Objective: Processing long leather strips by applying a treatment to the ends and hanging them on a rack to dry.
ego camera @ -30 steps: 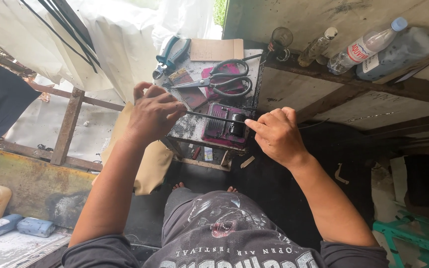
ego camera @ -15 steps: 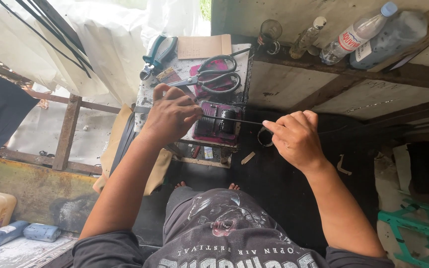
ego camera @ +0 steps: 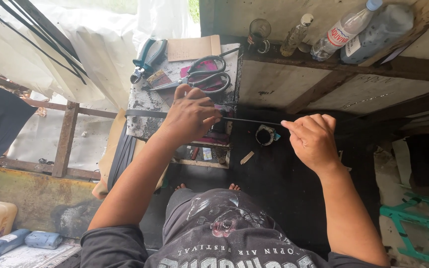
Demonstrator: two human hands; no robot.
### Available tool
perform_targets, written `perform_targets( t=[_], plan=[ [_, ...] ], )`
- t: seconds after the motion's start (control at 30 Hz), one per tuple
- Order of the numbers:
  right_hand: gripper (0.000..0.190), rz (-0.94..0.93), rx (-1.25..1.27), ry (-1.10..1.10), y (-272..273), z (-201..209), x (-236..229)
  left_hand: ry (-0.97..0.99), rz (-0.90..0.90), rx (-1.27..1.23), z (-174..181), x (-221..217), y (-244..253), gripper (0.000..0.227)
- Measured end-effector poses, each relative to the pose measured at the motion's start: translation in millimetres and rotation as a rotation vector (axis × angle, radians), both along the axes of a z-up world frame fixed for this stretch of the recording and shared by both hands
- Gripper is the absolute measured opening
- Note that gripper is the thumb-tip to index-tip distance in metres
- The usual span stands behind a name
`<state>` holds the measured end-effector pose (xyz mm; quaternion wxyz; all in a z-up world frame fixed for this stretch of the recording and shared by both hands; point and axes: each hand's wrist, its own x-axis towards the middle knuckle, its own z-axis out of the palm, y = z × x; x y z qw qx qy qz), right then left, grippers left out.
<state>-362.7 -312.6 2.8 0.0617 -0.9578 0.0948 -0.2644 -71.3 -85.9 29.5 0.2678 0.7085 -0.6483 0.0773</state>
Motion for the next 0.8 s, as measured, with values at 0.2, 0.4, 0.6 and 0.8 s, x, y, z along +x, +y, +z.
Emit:
perform_targets(
  t=[0.2, 0.4, 0.6, 0.8],
  plan=[
    [0.024, 0.015, 0.368, 0.071, -8.9, 16.9, -9.9, 0.321, -0.117, 0.07, 34.6, -5.7, -1.3, 0.004],
    [0.022, 0.141, 0.752, 0.091, -16.8, 36.4, -1.6, 0.513, -0.194, 0.097, 44.7, -6.9, -4.8, 0.011],
    [0.023, 0.325, 0.867, 0.077, 14.1, 69.3, 39.8, 0.539, -0.219, 0.073, 41.0, -14.2, -9.7, 0.013],
    [0.022, 0.363, 0.7, 0.131, 26.2, 72.4, 64.9, 0.518, -0.174, 0.091, 48.4, 5.2, 19.0, 0.016]
  ],
)
